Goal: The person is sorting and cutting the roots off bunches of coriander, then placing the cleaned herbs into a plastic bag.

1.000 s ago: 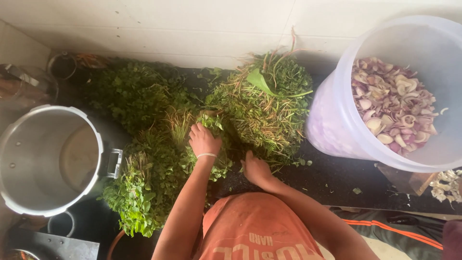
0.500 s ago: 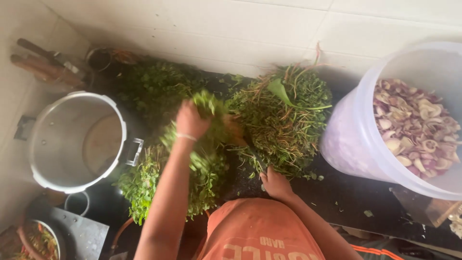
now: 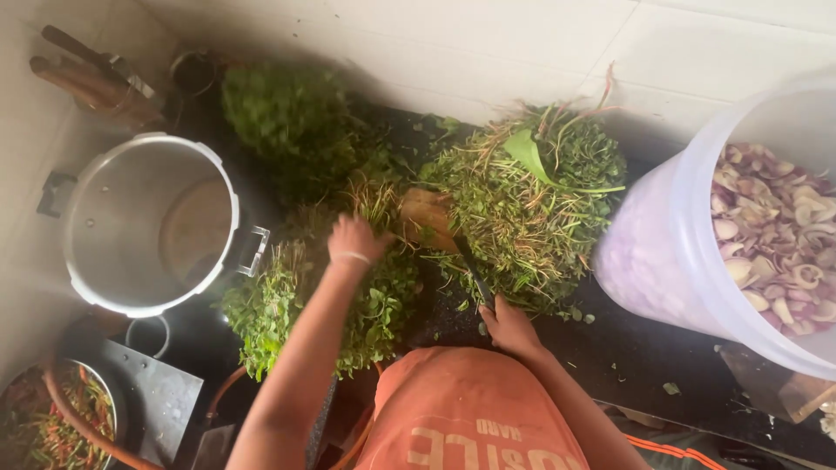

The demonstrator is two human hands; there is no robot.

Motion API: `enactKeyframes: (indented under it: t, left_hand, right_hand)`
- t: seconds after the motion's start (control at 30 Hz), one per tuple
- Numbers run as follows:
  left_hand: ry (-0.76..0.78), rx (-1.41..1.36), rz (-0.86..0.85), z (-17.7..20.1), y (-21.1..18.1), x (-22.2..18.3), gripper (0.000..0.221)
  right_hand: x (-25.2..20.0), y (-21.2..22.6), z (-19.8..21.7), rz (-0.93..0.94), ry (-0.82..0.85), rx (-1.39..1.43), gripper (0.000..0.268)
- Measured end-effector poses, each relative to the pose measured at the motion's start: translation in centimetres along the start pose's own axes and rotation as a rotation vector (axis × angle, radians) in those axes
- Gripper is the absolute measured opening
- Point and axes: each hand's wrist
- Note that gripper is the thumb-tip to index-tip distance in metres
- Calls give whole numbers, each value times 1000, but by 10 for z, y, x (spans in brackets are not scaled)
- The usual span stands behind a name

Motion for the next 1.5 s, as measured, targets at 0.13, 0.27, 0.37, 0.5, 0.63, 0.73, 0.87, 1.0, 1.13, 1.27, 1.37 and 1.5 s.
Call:
enactKeyframes:
  t: [0.13, 0.27, 0.37, 0.5, 0.63, 0.73, 0.87, 1.0, 1.13, 1.27, 1.37, 1.5]
  left_hand:
    - [74, 50, 209, -36, -13, -18, 94]
    - [-54, -169, 280, -67, -11, 7, 96]
    - [-54, -215, 256, -40, -21, -8, 110]
    - [-73, -286, 200, 17, -44, -61, 87]
    - [-72, -236, -129, 51, -77, -89, 89]
    - [-82, -35, -331, 7, -95, -52, 109]
    - [-83, 12, -339, -17, -104, -44, 121]
    - [-12, -16, -279, -20, -103, -37, 118]
    - [173, -9, -260, -6, -102, -26, 105]
    - [510, -267, -303, -27, -76, 10, 106]
    - [630, -472, -432, -40, -67, 27, 108]
    - [654, -346, -263, -41, -69, 30, 107]
  right_hand:
    - [5, 2, -2, -3, 10, -12, 32]
    - [-1, 5, 1, 3, 19, -11, 31]
    - [-8, 7, 8, 22, 5, 74, 31]
    - [-3, -12, 8, 64, -67, 241, 35]
    - [10, -25, 0, 193, -216, 489, 32]
    - [17, -27, -5, 410, -379, 551, 28]
    - [15, -8, 8, 576, -489, 421, 25]
    - [9, 16, 15, 611, -491, 272, 24]
    - [7, 12, 8, 635, -444, 285, 23]
    - [16, -9, 5, 752, -470, 363, 20]
    - [13, -5, 9, 832, -522, 323, 18]
    - [7, 21, 19, 757, -530, 119, 20]
Point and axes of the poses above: each hand's wrist, its own x-axis towards the middle knuckle, its own z-axis out of the back of the hand, y = z × x, and after that the axes turned 1 degree about y, right-handed
